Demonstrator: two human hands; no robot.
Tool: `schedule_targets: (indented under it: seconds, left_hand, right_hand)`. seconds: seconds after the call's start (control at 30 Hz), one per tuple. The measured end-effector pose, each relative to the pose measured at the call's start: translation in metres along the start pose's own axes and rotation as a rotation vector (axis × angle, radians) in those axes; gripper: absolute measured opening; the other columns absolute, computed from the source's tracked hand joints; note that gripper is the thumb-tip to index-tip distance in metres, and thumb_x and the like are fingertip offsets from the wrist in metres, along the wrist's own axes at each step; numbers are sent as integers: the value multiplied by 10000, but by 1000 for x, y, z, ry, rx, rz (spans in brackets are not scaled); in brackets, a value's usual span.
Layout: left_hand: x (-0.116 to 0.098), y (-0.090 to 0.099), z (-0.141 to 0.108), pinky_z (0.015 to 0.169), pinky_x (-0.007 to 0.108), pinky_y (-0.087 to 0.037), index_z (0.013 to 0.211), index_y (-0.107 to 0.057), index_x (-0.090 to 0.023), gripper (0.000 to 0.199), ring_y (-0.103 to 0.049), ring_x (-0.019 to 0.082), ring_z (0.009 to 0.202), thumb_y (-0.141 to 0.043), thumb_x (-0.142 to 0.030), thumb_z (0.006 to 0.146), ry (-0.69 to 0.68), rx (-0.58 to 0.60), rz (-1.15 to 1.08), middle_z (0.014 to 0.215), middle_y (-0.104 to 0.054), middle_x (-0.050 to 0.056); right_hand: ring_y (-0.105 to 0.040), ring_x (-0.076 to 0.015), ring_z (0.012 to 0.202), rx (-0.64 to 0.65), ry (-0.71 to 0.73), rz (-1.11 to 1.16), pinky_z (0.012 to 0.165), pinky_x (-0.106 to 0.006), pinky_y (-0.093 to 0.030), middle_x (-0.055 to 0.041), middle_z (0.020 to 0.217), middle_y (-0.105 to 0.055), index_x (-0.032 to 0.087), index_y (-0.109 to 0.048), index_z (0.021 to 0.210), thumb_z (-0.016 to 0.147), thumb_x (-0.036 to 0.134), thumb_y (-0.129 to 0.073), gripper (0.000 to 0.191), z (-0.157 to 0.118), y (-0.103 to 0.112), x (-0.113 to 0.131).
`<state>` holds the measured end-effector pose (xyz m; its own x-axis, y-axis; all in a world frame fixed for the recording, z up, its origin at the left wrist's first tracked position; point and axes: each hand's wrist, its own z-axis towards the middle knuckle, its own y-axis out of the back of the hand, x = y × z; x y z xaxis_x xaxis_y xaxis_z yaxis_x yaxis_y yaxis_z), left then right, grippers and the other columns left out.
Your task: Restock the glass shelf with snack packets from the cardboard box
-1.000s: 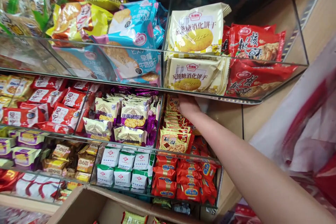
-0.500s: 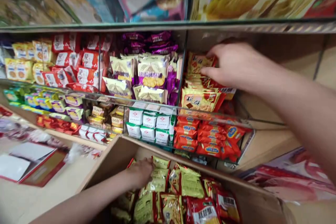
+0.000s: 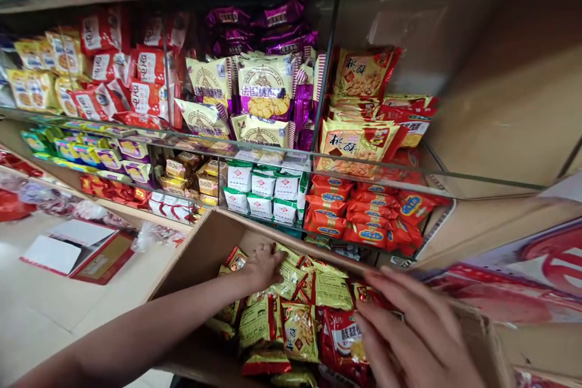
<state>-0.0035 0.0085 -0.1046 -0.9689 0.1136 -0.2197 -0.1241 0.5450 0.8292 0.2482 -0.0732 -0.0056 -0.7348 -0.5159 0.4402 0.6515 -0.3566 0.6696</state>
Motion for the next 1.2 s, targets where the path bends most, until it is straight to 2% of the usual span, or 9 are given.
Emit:
schedule_targets:
  seconds: [0.1, 0.27, 0.4, 0.5, 0.57, 0.7, 0.8, 0.9, 1.2]
  left_hand:
    - [-4, -5, 2, 933, 510, -370, 1144, -528, -175, 380, -427, 287, 1167, -606, -327, 804, 45, 3, -10, 1301, -444, 87]
    - [7, -9, -3, 869, 442, -423, 1042, -557, -147, 322, -493, 250, 1073, -622, -329, 784, 102, -22, -78, 1184, -516, 83]
    - [3, 0, -25, 788, 354, -451, 951, -543, -136, 260, -545, 220, 924, -638, -243, 734, 44, -101, -113, 1015, -563, 82]
    - [-12, 11, -49, 853, 347, -413, 928, -526, -151, 213, -500, 239, 986, -575, -128, 722, -123, -166, -104, 1017, -549, 90]
    - [-22, 16, -66, 919, 326, -374, 923, -529, -172, 252, -458, 227, 1051, -542, -56, 699, -284, -158, -92, 1070, -541, 74]
    - [-30, 18, -87, 1011, 335, -305, 1021, -517, -205, 315, -347, 234, 1208, -603, -162, 721, -683, -181, -301, 1322, -391, 81]
    - [-35, 14, -87, 960, 377, -349, 1157, -401, -206, 343, -395, 227, 1152, -489, -293, 838, -497, -353, -715, 1253, -419, 112]
    - [-46, 10, -78, 736, 314, -422, 938, -437, -206, 220, -484, 166, 783, -328, -394, 906, -231, -359, -976, 810, -499, 7]
    - [-65, 44, -71, 651, 257, -368, 822, -459, -211, 120, -464, 136, 683, -489, -326, 839, -432, -575, -952, 742, -505, -20]
  right_hand:
    - [-521, -235, 1065, 101, 108, -2, 853, -401, -474, -64, 1072, -607, 252, -622, 923, 760, 239, -610, 165, -19, -25, -3]
    - [-578, -197, 960, 424, -151, 243, 820, -318, -482, -49, 986, -636, 249, -628, 878, 826, 277, -525, 118, -44, -58, -11]
    - [-604, -206, 856, 686, -748, 639, 755, -324, -490, -61, 903, -650, 210, -612, 867, 803, 475, -519, 288, -52, -78, -2]
    - [-606, -176, 735, 618, -1332, 1085, 633, -294, -496, -54, 832, -640, 186, -563, 909, 750, 574, -546, 420, -46, -91, 10]
    - [-604, -157, 689, 527, -1541, 1321, 610, -281, -490, -46, 822, -642, 179, -539, 950, 740, 569, -568, 443, -38, -95, 17]
    - [-608, -146, 757, 209, -1498, 1358, 585, -221, -470, -10, 881, -643, 198, -547, 875, 656, 412, -719, 351, -25, -92, 25]
    - [-598, -173, 841, 108, -1405, 1180, 631, -234, -478, -1, 937, -635, 222, -548, 885, 633, 423, -721, 366, -27, -87, 27]
    - [-578, -188, 868, 64, -1248, 967, 695, -255, -476, 0, 956, -624, 236, -535, 961, 663, 486, -668, 411, -29, -86, 27]
    - [-530, -160, 736, 20, -940, 672, 654, -218, -443, 6, 782, -592, 206, -555, 829, 737, 565, -533, 371, 8, -59, 24]
